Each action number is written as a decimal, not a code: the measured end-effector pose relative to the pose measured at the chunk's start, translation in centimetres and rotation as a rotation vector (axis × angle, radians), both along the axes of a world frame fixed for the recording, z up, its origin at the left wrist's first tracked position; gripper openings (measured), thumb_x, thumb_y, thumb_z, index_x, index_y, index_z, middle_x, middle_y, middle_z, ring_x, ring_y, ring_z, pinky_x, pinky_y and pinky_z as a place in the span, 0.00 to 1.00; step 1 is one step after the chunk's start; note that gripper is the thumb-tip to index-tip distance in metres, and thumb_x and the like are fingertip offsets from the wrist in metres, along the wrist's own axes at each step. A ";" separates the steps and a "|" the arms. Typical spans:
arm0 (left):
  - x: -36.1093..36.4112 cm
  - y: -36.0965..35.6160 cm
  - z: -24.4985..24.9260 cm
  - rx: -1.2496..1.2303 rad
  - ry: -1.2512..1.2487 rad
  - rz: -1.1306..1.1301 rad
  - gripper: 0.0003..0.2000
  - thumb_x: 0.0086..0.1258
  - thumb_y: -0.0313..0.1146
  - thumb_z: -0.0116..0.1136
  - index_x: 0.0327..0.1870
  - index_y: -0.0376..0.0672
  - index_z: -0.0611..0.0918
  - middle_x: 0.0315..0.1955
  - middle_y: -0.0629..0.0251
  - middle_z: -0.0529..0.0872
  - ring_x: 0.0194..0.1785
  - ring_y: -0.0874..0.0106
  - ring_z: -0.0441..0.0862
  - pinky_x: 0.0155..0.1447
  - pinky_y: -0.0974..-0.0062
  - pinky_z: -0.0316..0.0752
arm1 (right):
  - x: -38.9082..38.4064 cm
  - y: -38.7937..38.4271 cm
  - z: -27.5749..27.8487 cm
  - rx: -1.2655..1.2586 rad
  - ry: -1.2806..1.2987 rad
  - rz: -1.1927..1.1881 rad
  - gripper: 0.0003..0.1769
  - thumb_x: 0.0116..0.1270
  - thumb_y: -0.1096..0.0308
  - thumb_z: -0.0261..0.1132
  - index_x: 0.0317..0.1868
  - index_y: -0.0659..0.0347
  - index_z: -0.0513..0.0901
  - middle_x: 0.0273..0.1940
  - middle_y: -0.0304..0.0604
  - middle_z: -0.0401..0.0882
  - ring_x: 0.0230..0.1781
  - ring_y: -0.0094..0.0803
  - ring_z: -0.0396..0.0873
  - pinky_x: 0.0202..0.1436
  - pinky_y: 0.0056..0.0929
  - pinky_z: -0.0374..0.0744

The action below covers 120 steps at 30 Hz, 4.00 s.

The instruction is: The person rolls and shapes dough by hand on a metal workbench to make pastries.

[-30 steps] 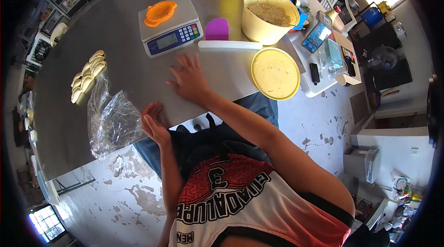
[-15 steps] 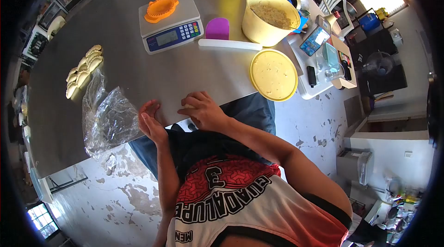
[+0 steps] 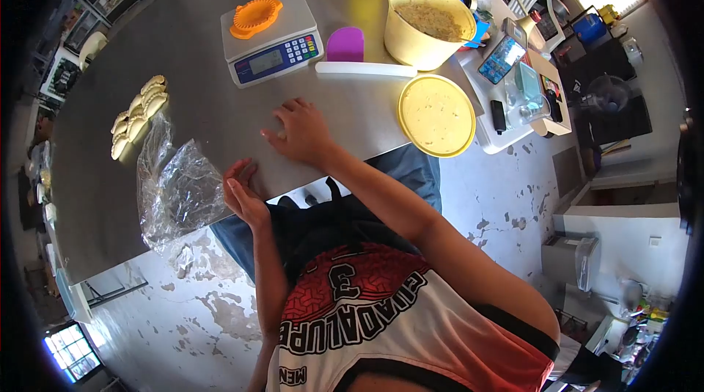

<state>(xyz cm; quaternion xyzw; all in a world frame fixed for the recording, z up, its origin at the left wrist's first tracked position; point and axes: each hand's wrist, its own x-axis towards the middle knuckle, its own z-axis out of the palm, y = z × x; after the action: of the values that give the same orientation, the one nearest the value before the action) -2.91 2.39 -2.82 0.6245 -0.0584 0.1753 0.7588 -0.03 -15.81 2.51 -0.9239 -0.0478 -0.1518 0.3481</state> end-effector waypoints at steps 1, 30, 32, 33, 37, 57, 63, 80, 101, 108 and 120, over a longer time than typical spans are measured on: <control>0.0 0.0 -0.1 -0.017 0.011 0.005 0.26 0.84 0.52 0.42 0.55 0.32 0.79 0.49 0.52 0.84 0.55 0.60 0.82 0.57 0.61 0.80 | -0.3 -0.1 -0.6 -0.078 -0.120 -0.027 0.25 0.62 0.48 0.69 0.48 0.62 0.86 0.52 0.54 0.81 0.60 0.51 0.75 0.66 0.49 0.72; -0.2 -5.7 7.5 0.312 -0.083 -0.127 0.32 0.82 0.57 0.40 0.62 0.33 0.78 0.58 0.48 0.83 0.65 0.59 0.78 0.67 0.58 0.71 | -4.7 0.6 -0.4 -0.450 -0.124 0.327 0.31 0.55 0.46 0.72 0.53 0.59 0.84 0.55 0.45 0.80 0.65 0.43 0.72 0.71 0.59 0.64; -0.1 -5.9 7.7 0.302 -0.108 -0.125 0.31 0.82 0.56 0.40 0.62 0.34 0.79 0.59 0.49 0.83 0.65 0.59 0.78 0.68 0.58 0.71 | -1.4 1.0 -2.0 -0.198 -0.177 0.200 0.26 0.56 0.48 0.72 0.47 0.60 0.85 0.49 0.45 0.81 0.58 0.42 0.74 0.65 0.54 0.68; 0.0 -6.1 7.9 0.303 -0.112 -0.126 0.31 0.82 0.56 0.40 0.62 0.34 0.79 0.59 0.49 0.83 0.65 0.59 0.78 0.68 0.58 0.71 | -0.2 1.0 -1.5 -0.198 -0.182 0.198 0.26 0.56 0.48 0.72 0.47 0.60 0.85 0.49 0.45 0.81 0.58 0.42 0.74 0.65 0.54 0.68; -0.2 -6.3 8.4 0.342 -0.125 -0.086 0.30 0.82 0.55 0.41 0.62 0.34 0.79 0.59 0.50 0.83 0.65 0.58 0.78 0.68 0.57 0.71 | 1.4 1.4 -0.7 -0.137 -0.033 0.029 0.24 0.54 0.54 0.73 0.46 0.61 0.84 0.53 0.47 0.79 0.59 0.47 0.74 0.64 0.46 0.71; 0.1 -6.2 8.3 0.361 -0.102 -0.041 0.29 0.82 0.54 0.41 0.60 0.33 0.81 0.57 0.51 0.84 0.64 0.59 0.79 0.69 0.58 0.71 | -2.7 1.5 -1.2 -0.237 -0.159 0.089 0.27 0.65 0.50 0.66 0.56 0.63 0.82 0.61 0.53 0.76 0.70 0.52 0.67 0.72 0.62 0.63; 0.0 -4.5 8.0 0.351 -0.102 0.018 0.28 0.82 0.53 0.42 0.60 0.33 0.80 0.57 0.50 0.84 0.64 0.59 0.79 0.68 0.58 0.71 | 2.7 2.4 -0.6 -0.247 -0.044 0.051 0.18 0.65 0.55 0.66 0.46 0.60 0.86 0.51 0.47 0.79 0.60 0.45 0.74 0.65 0.51 0.70; 0.7 -8.7 2.5 0.011 0.097 -0.183 0.33 0.83 0.57 0.38 0.69 0.32 0.74 0.63 0.50 0.79 0.67 0.60 0.76 0.73 0.62 0.66 | -4.3 -1.1 -1.4 0.863 -0.007 0.163 0.23 0.81 0.58 0.51 0.66 0.64 0.77 0.67 0.59 0.75 0.71 0.56 0.69 0.75 0.43 0.66; 2.6 -10.6 0.9 0.137 0.041 0.121 0.34 0.84 0.56 0.34 0.73 0.33 0.69 0.71 0.48 0.71 0.74 0.56 0.67 0.77 0.61 0.59 | -3.6 -0.7 -2.9 0.854 0.179 0.423 0.35 0.83 0.44 0.37 0.72 0.62 0.72 0.67 0.59 0.75 0.71 0.52 0.69 0.75 0.41 0.64; 5.0 -9.1 1.8 0.259 0.019 -0.009 0.37 0.82 0.61 0.33 0.73 0.34 0.69 0.69 0.48 0.73 0.74 0.55 0.68 0.77 0.59 0.60 | -7.1 -0.3 -3.1 0.761 0.070 0.262 0.34 0.83 0.44 0.41 0.75 0.62 0.68 0.74 0.62 0.64 0.77 0.55 0.58 0.80 0.44 0.55; -1.3 -8.8 0.9 0.295 0.037 -0.205 0.39 0.83 0.61 0.28 0.74 0.30 0.67 0.72 0.44 0.70 0.76 0.55 0.65 0.78 0.61 0.57 | 1.6 -0.8 -2.0 0.854 0.000 0.026 0.31 0.85 0.48 0.40 0.68 0.65 0.74 0.68 0.54 0.74 0.71 0.44 0.70 0.76 0.37 0.62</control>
<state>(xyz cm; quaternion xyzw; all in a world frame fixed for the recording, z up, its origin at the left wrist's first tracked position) -4.24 -6.43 -1.91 0.7230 -0.1329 0.0752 0.6737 1.58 -16.64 0.55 -0.6960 0.0080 -0.1534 0.7014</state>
